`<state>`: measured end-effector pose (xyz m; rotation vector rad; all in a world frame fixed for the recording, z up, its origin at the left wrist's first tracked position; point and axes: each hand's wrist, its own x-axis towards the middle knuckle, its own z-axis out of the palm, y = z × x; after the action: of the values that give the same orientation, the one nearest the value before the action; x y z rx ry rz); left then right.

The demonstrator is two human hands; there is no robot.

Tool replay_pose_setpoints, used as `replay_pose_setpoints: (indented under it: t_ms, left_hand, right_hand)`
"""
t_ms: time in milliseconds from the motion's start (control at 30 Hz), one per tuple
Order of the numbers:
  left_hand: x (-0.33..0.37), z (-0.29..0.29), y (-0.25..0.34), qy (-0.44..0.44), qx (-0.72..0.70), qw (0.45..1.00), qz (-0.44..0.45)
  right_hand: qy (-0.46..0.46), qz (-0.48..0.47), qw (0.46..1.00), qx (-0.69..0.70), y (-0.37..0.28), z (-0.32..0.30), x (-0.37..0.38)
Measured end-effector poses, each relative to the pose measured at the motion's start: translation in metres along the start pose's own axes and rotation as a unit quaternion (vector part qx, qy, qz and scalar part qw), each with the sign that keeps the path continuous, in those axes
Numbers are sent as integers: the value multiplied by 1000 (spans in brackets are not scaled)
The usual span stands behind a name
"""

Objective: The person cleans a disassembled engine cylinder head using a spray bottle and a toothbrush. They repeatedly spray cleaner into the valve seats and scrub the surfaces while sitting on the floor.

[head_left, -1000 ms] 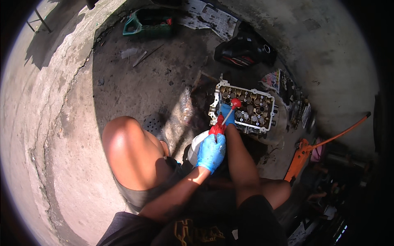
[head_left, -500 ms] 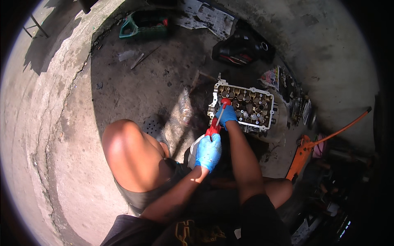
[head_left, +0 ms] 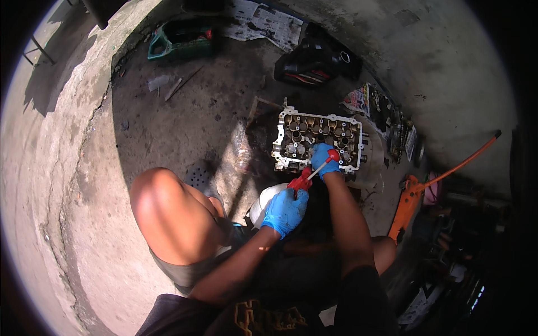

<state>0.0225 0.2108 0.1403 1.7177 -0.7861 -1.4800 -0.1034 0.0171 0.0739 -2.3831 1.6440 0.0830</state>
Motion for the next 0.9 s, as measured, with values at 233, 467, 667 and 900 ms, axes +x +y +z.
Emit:
replay_pose_setpoints:
  t_ms: [233, 467, 667, 900]
  left_hand:
    - [-1, -3, -1, 36, 42, 998, -13]
    - [6, 5, -12, 84, 30, 994, 69]
    - [-1, 2, -6, 36, 34, 998, 46]
    - [-3, -5, 5, 52, 52, 996, 59]
  right_hand:
    - [-50, -42, 992, -105, 3, 4, 18]
    - [-16, 74, 996, 36, -1, 23, 12]
    - [80, 63, 991, 82, 27, 41, 15]
    - [-94, -7, 994, -61, 62, 54, 33]
